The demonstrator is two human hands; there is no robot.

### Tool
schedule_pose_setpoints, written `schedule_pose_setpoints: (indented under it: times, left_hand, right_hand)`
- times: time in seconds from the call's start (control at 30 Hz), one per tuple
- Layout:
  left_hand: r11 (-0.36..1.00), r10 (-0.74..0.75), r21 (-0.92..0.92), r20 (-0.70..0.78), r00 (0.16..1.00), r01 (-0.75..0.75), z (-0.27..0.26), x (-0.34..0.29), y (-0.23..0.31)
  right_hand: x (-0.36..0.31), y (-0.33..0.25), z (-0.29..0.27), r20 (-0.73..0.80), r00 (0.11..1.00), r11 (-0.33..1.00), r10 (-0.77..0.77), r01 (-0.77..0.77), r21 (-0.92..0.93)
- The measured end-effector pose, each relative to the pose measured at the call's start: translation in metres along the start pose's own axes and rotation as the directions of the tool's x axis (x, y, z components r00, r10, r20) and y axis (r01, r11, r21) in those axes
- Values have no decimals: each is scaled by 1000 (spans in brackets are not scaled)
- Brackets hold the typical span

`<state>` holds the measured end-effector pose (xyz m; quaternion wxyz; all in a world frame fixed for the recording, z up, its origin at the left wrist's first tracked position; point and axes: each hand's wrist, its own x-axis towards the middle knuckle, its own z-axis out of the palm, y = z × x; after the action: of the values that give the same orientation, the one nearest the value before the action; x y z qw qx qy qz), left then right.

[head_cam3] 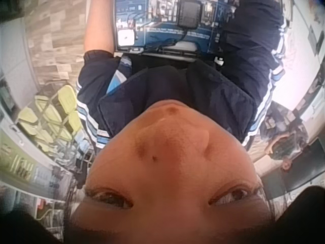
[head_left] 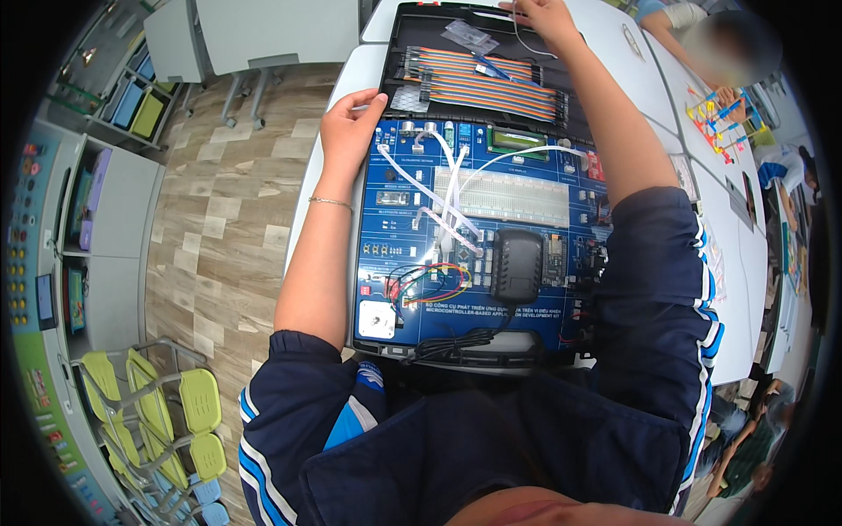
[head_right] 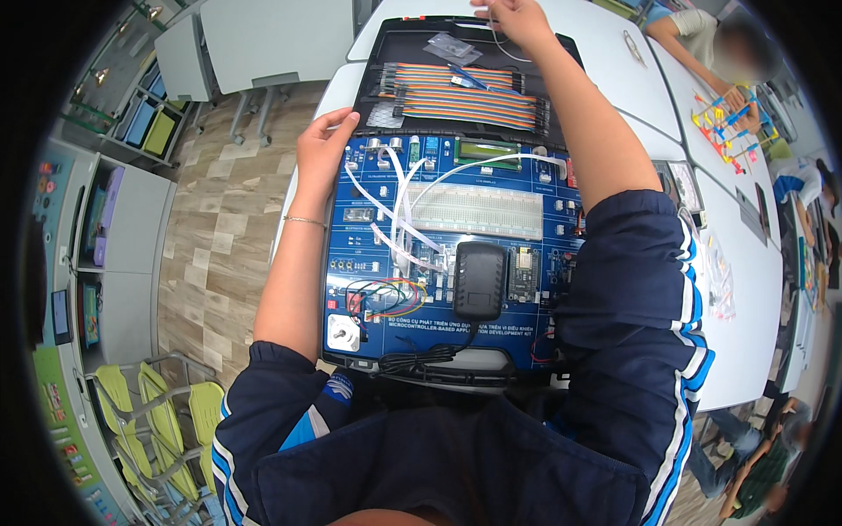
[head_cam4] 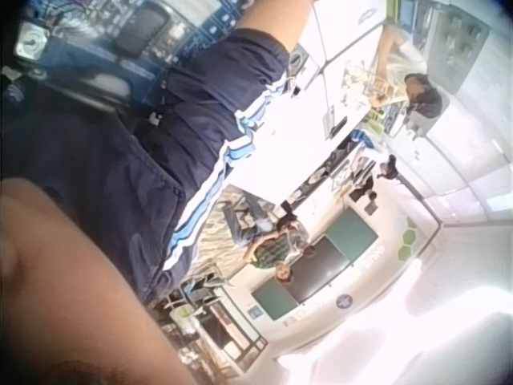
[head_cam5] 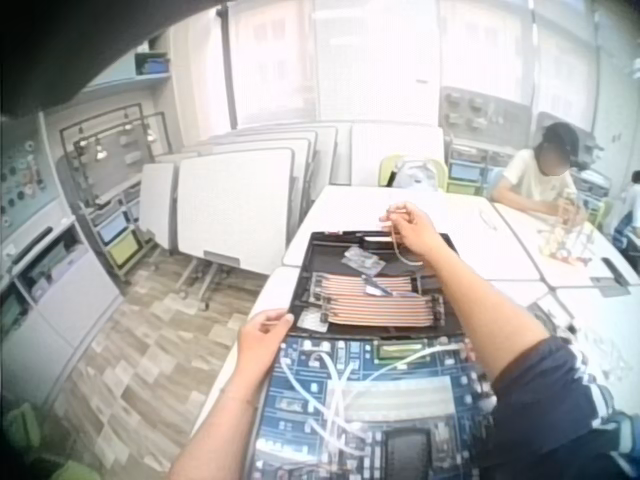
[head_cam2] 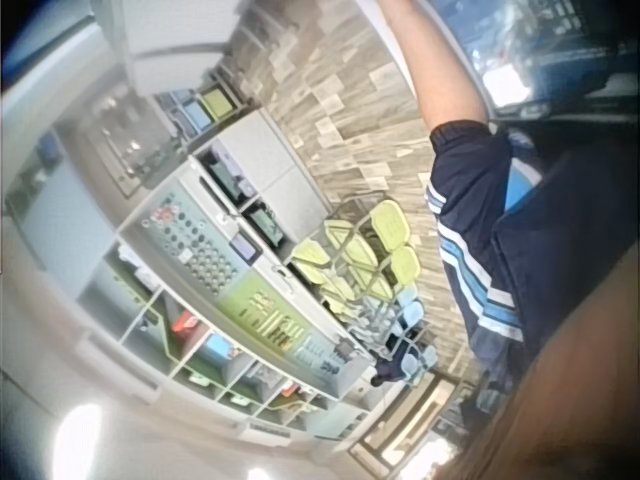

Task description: The person connects and disconnects jumper wires to a microcontroller development board on a table. They handle multiple ribbon cables and individual wires, plugging them into various ports on the board while other people work nearby.

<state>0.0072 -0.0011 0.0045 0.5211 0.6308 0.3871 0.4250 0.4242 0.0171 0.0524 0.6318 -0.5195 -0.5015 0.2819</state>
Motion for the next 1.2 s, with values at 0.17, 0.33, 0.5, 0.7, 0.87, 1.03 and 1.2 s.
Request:
schedule_pose_setpoints:
  times: [0.17,0.33,0.5,0.7,0.87,1.03,1.2]
  left_hand:
    - [1000,-21,3,-22,1000,21,-11,-3,-3]
    - [999,29,-24,-15,999,-30,-3,3,-8]
    - [1000,-4,-2,-37,999,4,-10,-3,-5]
    - [1000,15,-11,-35,999,-15,-6,-1,-5]
    - [1000,29,2,-45,999,-29,-8,-1,-7]
    - [1000,5,-26,-25,1000,-6,-5,0,-6]
    - [1000,3,-16,-41,999,-3,-11,-1,-9]
  right_hand:
    - [-13,-40,23,-287,958,1000,-7,14,24]
    - [-10,-42,-1,-401,902,981,-161,100,-168]
    - [-38,-56,33,123,858,410,-498,359,-838]
    - [-44,-41,43,68,995,245,-73,84,-966]
    - [-62,-25,30,273,960,412,60,225,-883]
    - [-58,-30,22,233,972,394,17,208,-895]
    - [-64,-64,60,203,973,458,-112,232,-858]
